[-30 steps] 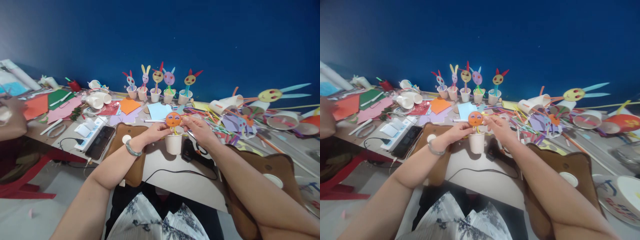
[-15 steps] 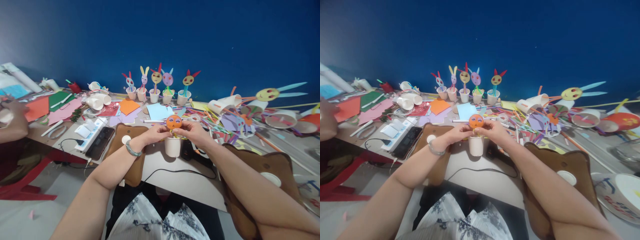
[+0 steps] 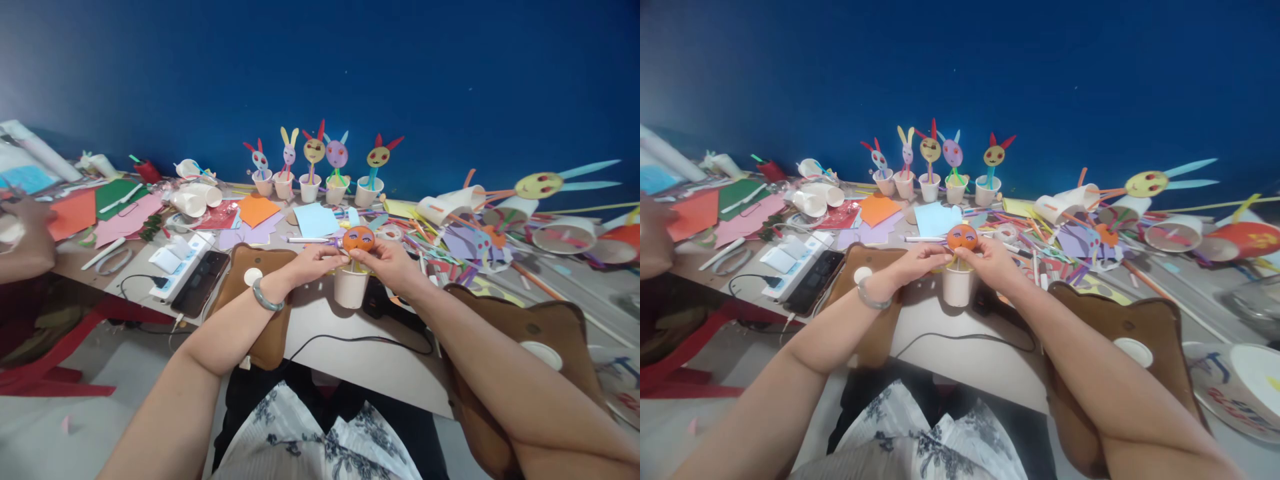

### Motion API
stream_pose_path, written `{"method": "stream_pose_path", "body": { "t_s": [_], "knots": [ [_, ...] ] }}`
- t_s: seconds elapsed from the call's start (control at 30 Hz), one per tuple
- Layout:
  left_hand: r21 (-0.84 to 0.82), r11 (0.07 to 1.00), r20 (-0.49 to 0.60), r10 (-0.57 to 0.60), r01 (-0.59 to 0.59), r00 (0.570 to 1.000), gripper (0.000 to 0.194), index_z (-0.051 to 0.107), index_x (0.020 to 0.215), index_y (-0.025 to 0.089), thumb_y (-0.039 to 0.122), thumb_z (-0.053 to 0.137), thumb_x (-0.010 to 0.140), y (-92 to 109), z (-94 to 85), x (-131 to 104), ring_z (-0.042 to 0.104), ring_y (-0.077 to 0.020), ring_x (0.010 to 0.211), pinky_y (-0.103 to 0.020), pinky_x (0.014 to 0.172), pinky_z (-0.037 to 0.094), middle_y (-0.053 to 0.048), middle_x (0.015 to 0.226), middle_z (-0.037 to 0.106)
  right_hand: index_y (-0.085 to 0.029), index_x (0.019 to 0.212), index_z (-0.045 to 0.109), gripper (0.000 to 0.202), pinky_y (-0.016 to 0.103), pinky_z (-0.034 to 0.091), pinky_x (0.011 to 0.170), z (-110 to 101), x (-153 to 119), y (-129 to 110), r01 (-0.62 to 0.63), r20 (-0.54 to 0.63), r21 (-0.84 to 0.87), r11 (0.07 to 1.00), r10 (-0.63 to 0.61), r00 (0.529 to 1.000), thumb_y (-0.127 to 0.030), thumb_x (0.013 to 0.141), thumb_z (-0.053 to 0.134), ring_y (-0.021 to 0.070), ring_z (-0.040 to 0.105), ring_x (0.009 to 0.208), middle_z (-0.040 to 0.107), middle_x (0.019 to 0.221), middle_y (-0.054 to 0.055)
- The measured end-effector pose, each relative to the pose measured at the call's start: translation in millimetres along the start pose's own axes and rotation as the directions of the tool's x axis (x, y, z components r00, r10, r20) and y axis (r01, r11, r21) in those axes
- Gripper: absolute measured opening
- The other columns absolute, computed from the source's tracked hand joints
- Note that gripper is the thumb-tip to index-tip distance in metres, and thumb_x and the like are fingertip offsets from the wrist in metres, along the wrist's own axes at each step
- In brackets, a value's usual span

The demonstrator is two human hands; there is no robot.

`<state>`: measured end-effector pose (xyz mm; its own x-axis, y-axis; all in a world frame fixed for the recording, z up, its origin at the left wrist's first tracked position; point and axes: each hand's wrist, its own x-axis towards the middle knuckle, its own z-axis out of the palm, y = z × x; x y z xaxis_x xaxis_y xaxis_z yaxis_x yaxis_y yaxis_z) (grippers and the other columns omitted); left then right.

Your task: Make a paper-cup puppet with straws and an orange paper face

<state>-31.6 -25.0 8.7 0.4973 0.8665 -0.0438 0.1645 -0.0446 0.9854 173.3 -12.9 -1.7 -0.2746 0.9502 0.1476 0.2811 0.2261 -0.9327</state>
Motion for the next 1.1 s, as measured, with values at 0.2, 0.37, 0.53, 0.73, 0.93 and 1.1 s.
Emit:
{"method": "stream_pose_path", "body": {
  "t_s": [0.2, 0.37, 0.53, 0.73, 0.93, 1.1],
  "knots": [
    [0.015, 0.997, -0.07, 0.077, -0.076, 0.995, 0.047, 0.072, 0.089, 0.01, 0.055, 0.075, 0.076, -1.9, -1.9, 4.5, 0.048, -0.0107, 0.071, -0.024, 0.065, 0.038, -0.001, 0.079, 0.061, -0.021, 0.089, 0.081, 0.032, 0.042, 0.054, 0.089, 2.7, -2.4, -5.8, -0.005, -0.019, -0.081, 0.997, 0.003, 1.0, -0.051, 0.078, 0.077, 0.028, 0.069, 0.091, 0.079, 0.091, 0.006],
    [0.008, 0.998, -0.07, 0.068, -0.068, 0.995, 0.053, 0.073, 0.092, 0.01, 0.054, 0.087, 0.065, -5.5, -3.3, 8.3, 0.05, -0.0101, 0.071, -0.025, 0.067, 0.039, -0.001, 0.08, 0.064, -0.022, 0.094, 0.082, 0.036, 0.041, 0.055, 0.087, 3.7, -5.3, -7.2, -0.095, 0.011, -0.006, 0.995, 0.095, 0.995, -0.051, 0.074, 0.08, 0.0278, 0.07, 0.09, 0.08, 0.092, 0.005],
    [-0.029, 0.997, -0.069, 0.066, -0.068, 0.995, 0.049, 0.072, 0.084, 0.011, 0.05, 0.09, 0.062, -10.4, -4.4, 10.9, 0.049, -0.0097, 0.071, -0.026, 0.07, 0.039, 0.0, 0.076, 0.063, -0.021, 0.102, 0.078, 0.044, 0.042, 0.056, 0.088, 3.1, -4.3, -3.5, -0.104, 0.058, 0.086, 0.991, 0.1, 0.993, -0.051, 0.071, 0.084, 0.0284, 0.072, 0.093, 0.08, 0.101, 0.007],
    [-0.091, 0.993, -0.011, 0.075, -0.076, 0.997, 0.049, 0.075, 0.092, 0.011, 0.05, 0.089, 0.066, -16.4, -5.6, 11.4, 0.058, -0.0145, 0.079, -0.029, 0.076, 0.044, -0.005, 0.084, 0.07, -0.023, 0.104, 0.062, 0.06, 0.039, 0.058, 0.077, -1.1, -2.1, -6.7, -0.09, 0.051, 0.079, 0.993, 0.086, 0.995, -0.052, 0.062, 0.092, 0.0273, 0.073, 0.09, 0.078, 0.101, 0.007],
    [-0.245, 0.965, 0.012, 0.098, -0.092, 0.995, 0.054, 0.077, 0.101, 0.011, 0.052, 0.088, 0.068, -12.2, -4.7, 6.7, 0.066, -0.0204, 0.093, -0.035, 0.091, 0.049, -0.01, 0.1, 0.076, -0.026, 0.1, 0.046, 0.069, 0.036, 0.057, 0.072, -0.2, -4.0, -6.4, -0.186, 0.162, 0.197, 0.963, 0.155, 0.975, -0.051, 0.059, 0.095, 0.0236, 0.073, 0.08, 0.077, 0.087, 0.002],
    [-0.263, 0.961, -0.037, 0.074, -0.082, 0.997, 0.05, 0.078, 0.092, 0.01, 0.05, 0.09, 0.065, -13.0, -2.7, 7.2, 0.065, -0.0176, 0.085, -0.033, 0.086, 0.048, -0.008, 0.091, 0.076, -0.024, 0.095, 0.052, 0.063, 0.033, 0.054, 0.069, 2.0, -3.7, -5.4, -0.158, 0.143, 0.137, 0.978, 0.138, 0.98, -0.05, 0.056, 0.095, 0.0214, 0.07, 0.078, 0.074, 0.085, 0.002]
  ]
}}
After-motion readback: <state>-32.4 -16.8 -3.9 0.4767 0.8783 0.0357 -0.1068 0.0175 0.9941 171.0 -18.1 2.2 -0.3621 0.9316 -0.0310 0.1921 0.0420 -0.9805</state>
